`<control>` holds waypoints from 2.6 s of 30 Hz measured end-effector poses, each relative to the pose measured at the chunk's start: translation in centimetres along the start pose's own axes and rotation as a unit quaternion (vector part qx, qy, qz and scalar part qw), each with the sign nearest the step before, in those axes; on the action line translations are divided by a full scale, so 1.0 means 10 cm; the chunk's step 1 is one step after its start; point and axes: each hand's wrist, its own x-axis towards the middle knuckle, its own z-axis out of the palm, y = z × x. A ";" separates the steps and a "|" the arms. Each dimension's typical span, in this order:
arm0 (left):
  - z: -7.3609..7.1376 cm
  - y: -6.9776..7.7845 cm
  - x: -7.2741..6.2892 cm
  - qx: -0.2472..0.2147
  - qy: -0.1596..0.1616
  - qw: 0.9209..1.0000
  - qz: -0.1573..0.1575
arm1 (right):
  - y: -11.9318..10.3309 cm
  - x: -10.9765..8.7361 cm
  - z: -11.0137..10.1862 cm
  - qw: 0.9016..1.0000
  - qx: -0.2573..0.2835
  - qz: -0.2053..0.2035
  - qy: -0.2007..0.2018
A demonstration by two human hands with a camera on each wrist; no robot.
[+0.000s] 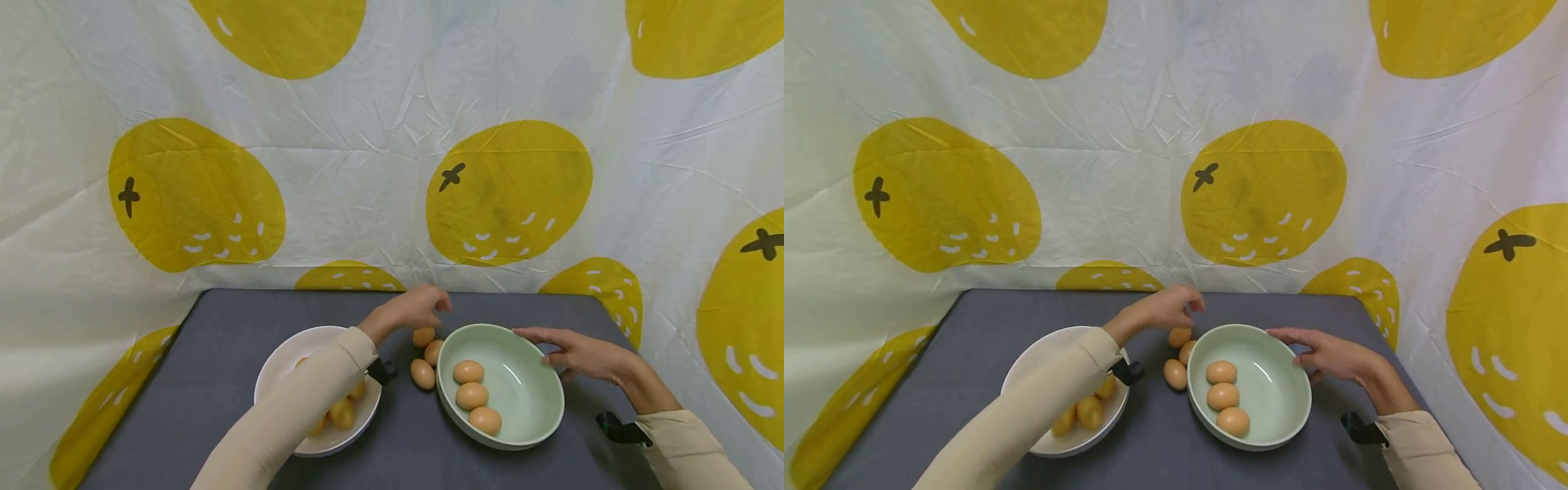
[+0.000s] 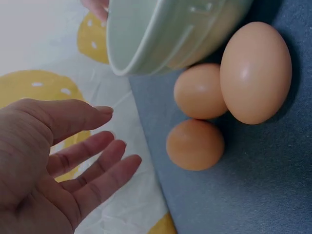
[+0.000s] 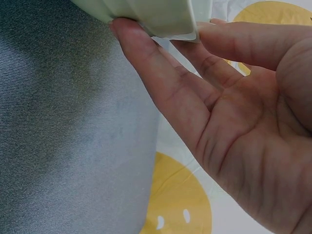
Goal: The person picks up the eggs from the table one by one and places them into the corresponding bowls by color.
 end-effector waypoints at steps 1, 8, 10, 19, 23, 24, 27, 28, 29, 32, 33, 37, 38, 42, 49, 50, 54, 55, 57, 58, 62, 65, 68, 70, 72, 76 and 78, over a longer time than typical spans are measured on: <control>0.01 -0.01 0.01 0.001 -0.004 1.000 -0.004 | 0.00 0.00 0.00 1.000 -0.002 0.000 0.001; 0.10 -0.03 0.07 0.037 -0.021 0.998 -0.047 | 0.00 0.00 0.00 1.000 0.000 -0.001 -0.002; 0.12 -0.01 0.08 0.040 -0.020 0.997 -0.060 | 0.00 0.00 0.00 1.000 0.001 -0.001 -0.003; 0.20 -0.04 0.13 0.026 -0.022 0.993 -0.115 | -0.02 0.00 0.00 1.000 -0.003 -0.001 -0.001; 0.21 -0.03 0.11 0.020 -0.038 0.989 -0.144 | -0.02 0.00 0.00 1.000 -0.005 0.000 -0.002; 0.22 -0.04 0.11 0.022 -0.042 0.988 -0.150 | -0.02 0.00 0.00 1.000 -0.005 0.000 -0.002; 0.24 -0.06 0.14 0.023 -0.051 0.984 -0.169 | -0.02 0.00 0.00 1.000 -0.009 0.000 -0.001; 0.26 -0.09 0.16 0.021 -0.055 0.983 -0.175 | -0.02 0.00 0.00 1.000 -0.009 0.000 -0.001; 0.38 -0.24 0.26 0.021 -0.053 0.983 -0.173 | -0.01 0.00 -0.01 1.000 -0.011 0.000 -0.001; 0.60 -0.53 0.51 0.018 -0.078 0.979 -0.189 | -0.01 0.00 -0.01 1.000 -0.013 -0.001 -0.001; 0.69 -0.66 0.60 0.020 -0.085 0.977 -0.192 | -0.02 0.00 -0.01 1.000 -0.014 -0.001 -0.002; 0.80 -0.79 0.70 0.015 -0.103 0.971 -0.216 | -0.02 0.00 -0.01 1.000 -0.012 -0.005 -0.005; 0.76 -0.74 0.66 0.012 -0.102 0.969 -0.224 | -0.02 0.00 -0.01 1.000 -0.010 -0.005 -0.006; 0.43 -0.33 0.32 -0.011 -0.078 0.968 -0.240 | -0.01 -0.01 -0.01 1.000 -0.009 -0.007 -0.007; 0.11 -0.15 -0.02 -0.073 0.002 0.978 -0.195 | -0.02 -0.01 -0.01 1.000 -0.010 -0.004 -0.003; 0.09 -0.16 -0.04 -0.086 0.008 0.978 -0.189 | -0.02 -0.01 -0.01 1.000 -0.009 -0.004 -0.003; 0.00 -0.19 -0.10 -0.122 0.029 0.978 -0.169 | -0.02 -0.01 -0.02 1.000 -0.004 -0.003 -0.005; -0.01 -0.19 -0.12 -0.127 0.034 0.978 -0.164 | -0.02 -0.01 -0.02 1.000 -0.004 -0.002 -0.006; -0.04 -0.20 -0.14 -0.133 0.044 0.979 -0.149 | -0.01 0.00 -0.02 1.000 -0.003 -0.002 -0.006; -0.04 -0.20 -0.14 -0.138 0.047 0.979 -0.141 | -0.01 0.00 -0.02 1.000 -0.004 -0.003 -0.006; -0.06 -0.20 -0.17 -0.162 0.052 0.978 -0.117 | 0.00 0.00 -0.02 1.000 -0.002 -0.006 -0.009; -0.07 -0.18 -0.18 -0.166 0.049 0.980 -0.102 | 0.00 0.00 -0.02 1.000 -0.001 -0.008 -0.011; -0.09 -0.14 -0.21 -0.163 0.044 0.982 -0.090 | 0.01 -0.01 -0.02 1.000 0.000 -0.006 -0.010; -0.10 -0.10 -0.22 -0.156 0.042 0.983 -0.084 | 0.00 -0.01 -0.01 1.000 0.001 -0.005 -0.008; -0.10 -0.07 -0.23 -0.150 0.042 0.984 -0.081 | 0.00 -0.01 -0.01 1.000 0.002 -0.003 -0.008; -0.10 0.00 -0.24 -0.143 0.044 0.985 -0.082 | -0.01 -0.01 -0.01 1.000 0.003 -0.003 -0.008; -0.10 0.04 -0.25 -0.144 0.042 0.985 -0.081 | -0.01 0.00 0.00 1.000 0.002 -0.003 -0.007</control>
